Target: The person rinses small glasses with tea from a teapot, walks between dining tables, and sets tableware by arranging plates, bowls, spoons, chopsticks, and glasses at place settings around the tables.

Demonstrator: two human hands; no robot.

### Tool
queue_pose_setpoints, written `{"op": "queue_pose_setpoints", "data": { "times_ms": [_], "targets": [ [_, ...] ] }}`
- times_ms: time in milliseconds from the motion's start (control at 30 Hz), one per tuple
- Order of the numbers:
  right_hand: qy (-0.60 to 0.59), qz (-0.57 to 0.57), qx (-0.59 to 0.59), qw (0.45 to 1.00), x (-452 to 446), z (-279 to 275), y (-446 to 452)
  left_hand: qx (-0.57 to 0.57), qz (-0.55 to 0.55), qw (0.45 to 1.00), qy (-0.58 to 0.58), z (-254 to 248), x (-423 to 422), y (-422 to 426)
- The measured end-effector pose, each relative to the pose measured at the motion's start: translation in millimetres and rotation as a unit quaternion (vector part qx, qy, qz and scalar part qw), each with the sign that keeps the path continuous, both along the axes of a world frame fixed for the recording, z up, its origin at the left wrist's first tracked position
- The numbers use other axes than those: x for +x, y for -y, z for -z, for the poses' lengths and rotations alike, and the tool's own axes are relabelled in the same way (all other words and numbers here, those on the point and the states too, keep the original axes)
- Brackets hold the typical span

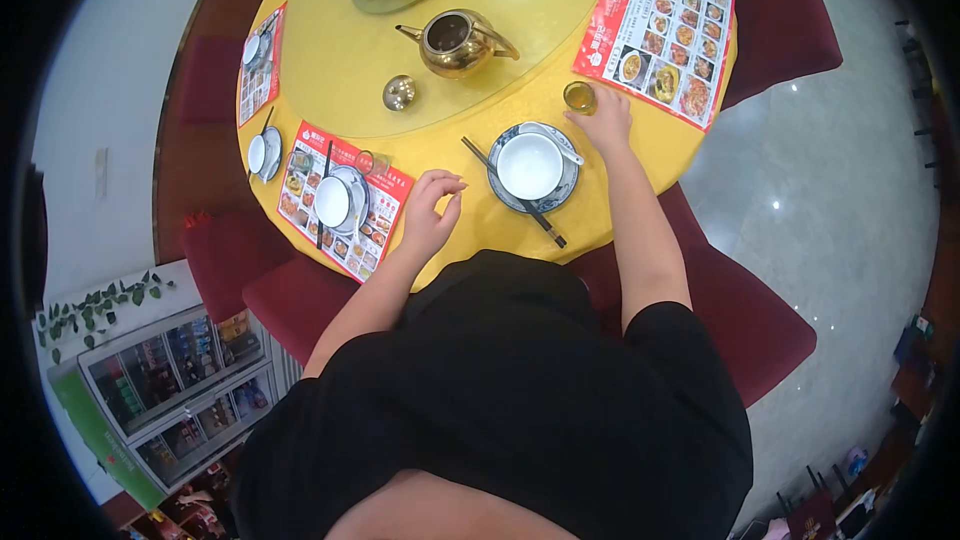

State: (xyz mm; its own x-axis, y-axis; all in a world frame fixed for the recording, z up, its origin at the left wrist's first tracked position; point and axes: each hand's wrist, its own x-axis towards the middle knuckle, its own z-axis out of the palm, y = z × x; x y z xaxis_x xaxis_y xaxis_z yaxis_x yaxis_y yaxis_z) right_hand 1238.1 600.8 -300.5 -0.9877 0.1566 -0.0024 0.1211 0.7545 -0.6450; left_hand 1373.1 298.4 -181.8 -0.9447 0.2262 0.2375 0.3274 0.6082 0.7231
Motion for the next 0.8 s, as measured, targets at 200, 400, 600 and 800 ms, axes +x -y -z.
{"op": "queue_pose_setpoints", "data": {
  "times_ms": [200,400,600,800],
  "targets": [
    [-0.073,-0.016,-0.079,0.994,0,-10,-2,0.037,-0.018,0.998,0.051,-4,-17,-22],
    [-0.13,-0.125,-0.198,0.964,-1,-59,19,0.044,-0.038,0.996,0.062,2,-57,-42],
    [-0.112,-0.136,-0.289,0.941,-15,-75,75,0.094,-0.055,0.987,0.115,10,-90,-49],
    [-0.118,-0.165,-0.262,0.943,-35,-86,122,0.131,-0.077,0.981,0.12,3,-106,-31]
  ]
}}
